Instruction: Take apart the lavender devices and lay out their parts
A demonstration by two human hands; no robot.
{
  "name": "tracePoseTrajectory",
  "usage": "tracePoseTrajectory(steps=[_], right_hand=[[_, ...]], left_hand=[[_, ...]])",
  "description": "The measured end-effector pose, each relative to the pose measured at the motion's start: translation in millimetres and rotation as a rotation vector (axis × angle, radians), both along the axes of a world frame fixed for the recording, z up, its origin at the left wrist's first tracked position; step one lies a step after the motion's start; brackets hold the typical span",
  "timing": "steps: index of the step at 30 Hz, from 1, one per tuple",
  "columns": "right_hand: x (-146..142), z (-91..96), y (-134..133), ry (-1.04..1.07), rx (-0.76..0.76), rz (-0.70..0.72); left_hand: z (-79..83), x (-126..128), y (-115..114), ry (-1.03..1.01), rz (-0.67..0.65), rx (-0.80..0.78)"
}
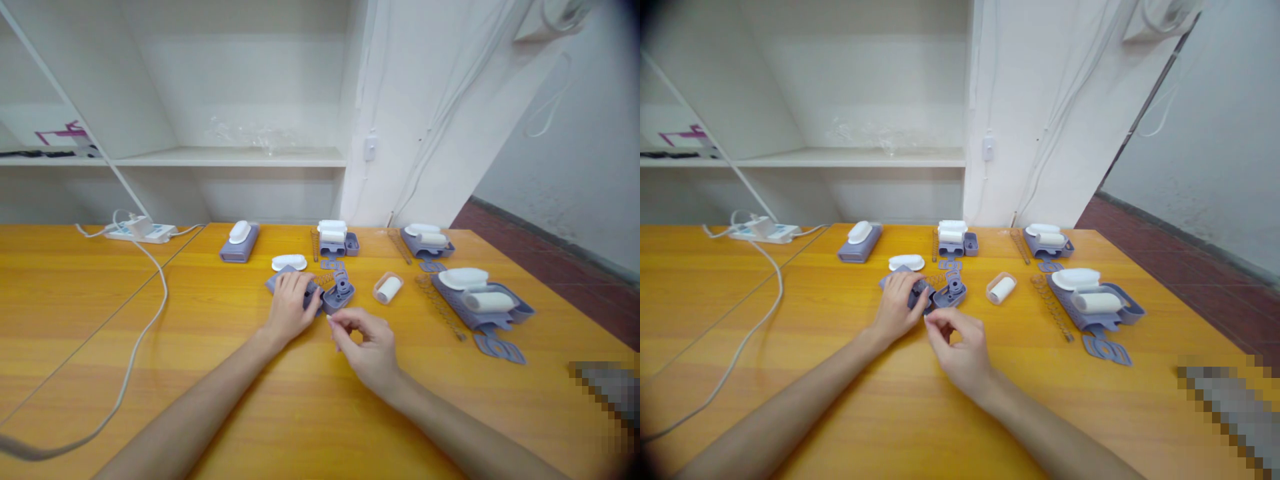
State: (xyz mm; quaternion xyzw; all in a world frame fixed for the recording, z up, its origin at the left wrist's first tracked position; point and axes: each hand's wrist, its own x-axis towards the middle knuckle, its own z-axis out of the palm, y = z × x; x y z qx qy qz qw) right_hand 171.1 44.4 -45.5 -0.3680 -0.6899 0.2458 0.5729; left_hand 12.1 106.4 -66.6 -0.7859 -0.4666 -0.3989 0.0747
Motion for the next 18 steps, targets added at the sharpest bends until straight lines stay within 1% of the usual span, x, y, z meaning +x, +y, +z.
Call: tracePoseTrajectory(steps=[3,7,14,18], right_hand=[[-3,5.0,-9,0.009,-0.001,0.006],[-5,6.8,-16,0.05,-0.024,0.001],[-6,9.0,-22,0.097,-0.003,0.006],[-6,14.9,-26,0.129,0.014,0.049]], left_hand=[[0.4,0,-1,0.0,-0.006,0.001],[1.1,0,-2,0.001,-0.007,-0.011],[0.4,0,-2,-0.006,-0.009,-0.013],[0.2,1,-1,-0.012,-0.015,-0.01]])
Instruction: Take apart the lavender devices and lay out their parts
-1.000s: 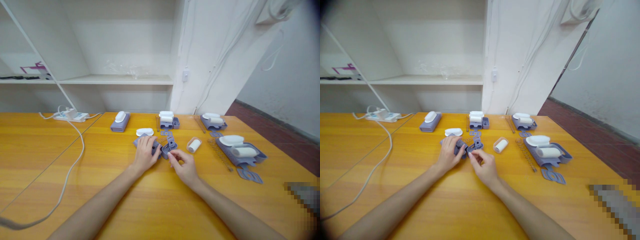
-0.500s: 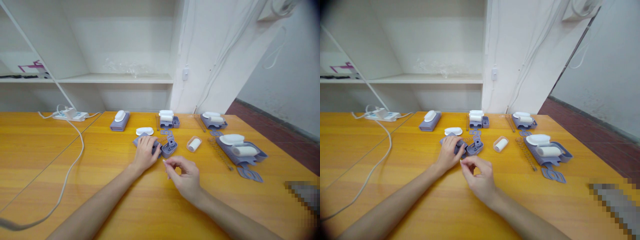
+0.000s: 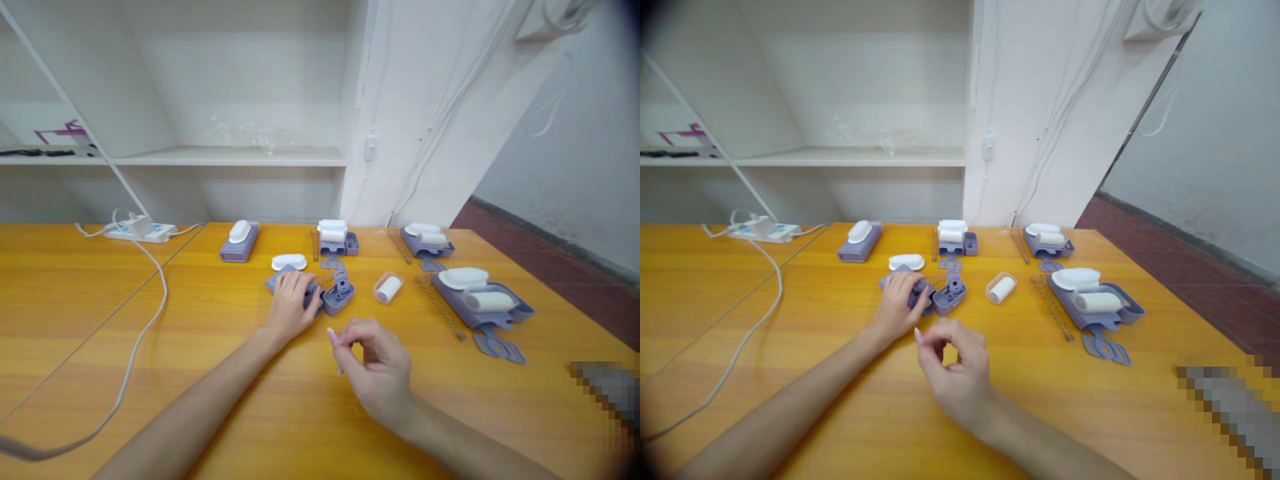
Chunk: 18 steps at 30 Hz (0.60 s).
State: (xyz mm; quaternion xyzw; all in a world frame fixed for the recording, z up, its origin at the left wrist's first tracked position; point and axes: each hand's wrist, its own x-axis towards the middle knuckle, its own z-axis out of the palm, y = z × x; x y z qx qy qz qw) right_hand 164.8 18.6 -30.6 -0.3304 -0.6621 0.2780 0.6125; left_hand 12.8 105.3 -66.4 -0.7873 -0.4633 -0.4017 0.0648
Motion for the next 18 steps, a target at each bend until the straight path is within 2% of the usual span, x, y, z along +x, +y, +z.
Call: tracePoseTrajectory(steps=[9,18], right_hand=[[-3,15.3,-19,0.089,0.009,0.084],[-5,20.0,-21,0.119,0.011,0.097]], left_hand=[[-0.3,0,0,-0.001,0.001,0.001],[0.2,0,-1,0.004,0.003,-0.008]])
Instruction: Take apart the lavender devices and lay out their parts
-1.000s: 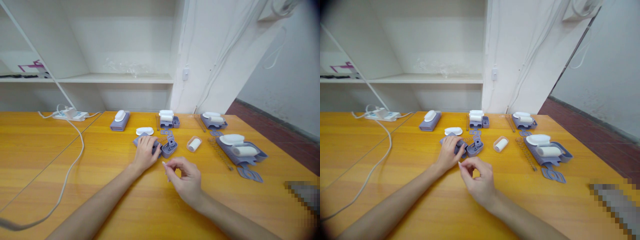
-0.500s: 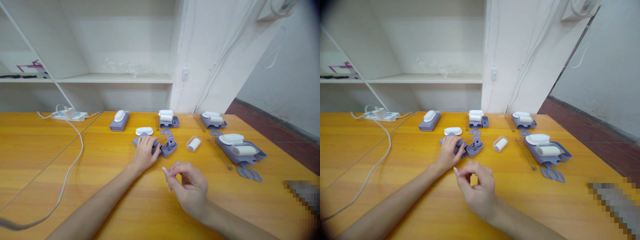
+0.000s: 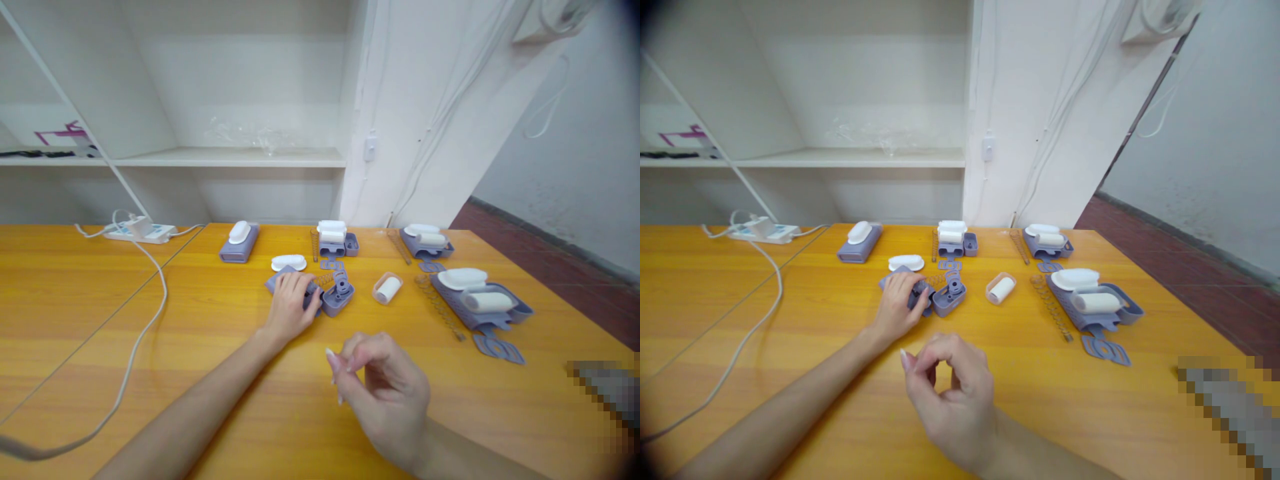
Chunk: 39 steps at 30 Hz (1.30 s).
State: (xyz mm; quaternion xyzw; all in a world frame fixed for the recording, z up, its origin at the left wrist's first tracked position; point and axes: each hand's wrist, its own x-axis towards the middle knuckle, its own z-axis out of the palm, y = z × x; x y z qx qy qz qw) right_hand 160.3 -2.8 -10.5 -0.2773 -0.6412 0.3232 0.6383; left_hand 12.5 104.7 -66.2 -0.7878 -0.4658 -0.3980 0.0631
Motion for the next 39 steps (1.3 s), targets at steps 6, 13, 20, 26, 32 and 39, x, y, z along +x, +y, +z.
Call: tracePoseTrajectory(steps=[6,13,20,26,32,39], right_hand=[[2,2.8,-3,-0.044,0.09,0.009],[0,11.7,-2,0.001,0.13,0.046],[-1,10.0,-4,-0.013,0.07,0.033],[-1,8.6,-5,-0.019,0.043,0.008],[-1,7.4,-5,-0.036,0.022,0.008],[0,4.1,-4,-0.068,0.045,0.005]], left_hand=[[-0.3,0,0,0.007,0.002,-0.006],[1.3,0,0,0.019,0.011,-0.027],[-0.1,-1,0,0.02,0.013,-0.025],[-0.1,0,0,0.019,0.014,-0.025],[1.3,0,-1,0.019,0.011,-0.027],[0.5,0,0,0.022,0.016,-0.025]])
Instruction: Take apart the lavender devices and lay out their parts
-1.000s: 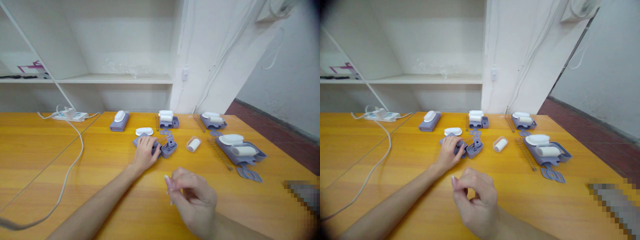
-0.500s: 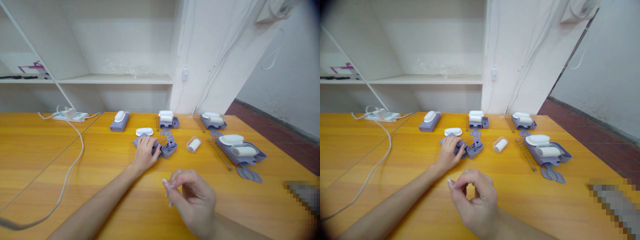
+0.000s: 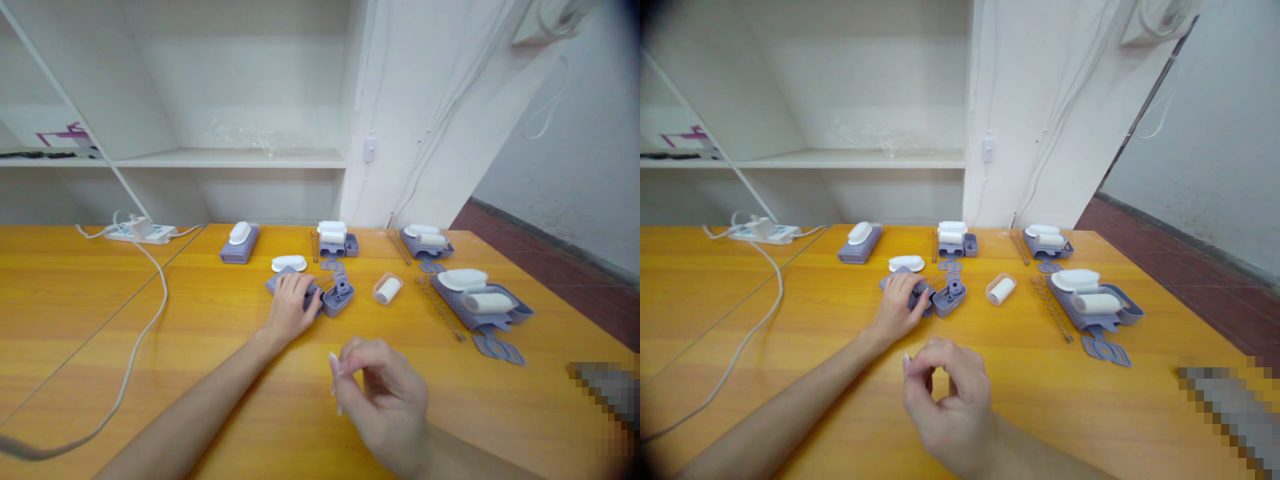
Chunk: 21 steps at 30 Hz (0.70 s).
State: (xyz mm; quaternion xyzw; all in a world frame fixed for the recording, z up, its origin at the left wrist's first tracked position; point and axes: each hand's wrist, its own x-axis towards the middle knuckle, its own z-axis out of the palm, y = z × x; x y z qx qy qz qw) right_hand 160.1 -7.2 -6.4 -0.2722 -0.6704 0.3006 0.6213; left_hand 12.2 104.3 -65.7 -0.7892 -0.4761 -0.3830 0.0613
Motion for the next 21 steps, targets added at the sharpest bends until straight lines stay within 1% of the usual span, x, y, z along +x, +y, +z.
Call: tracePoseTrajectory(steps=[15,21], right_hand=[[-1.4,-0.6,-2.0,0.016,-0.053,0.011],[1.2,0.4,-1.8,-0.014,-0.022,0.01]], left_hand=[[1.0,0.6,-0.6,-0.009,-0.003,-0.002],[0.3,0.7,-0.3,-0.006,0.001,0.005]])
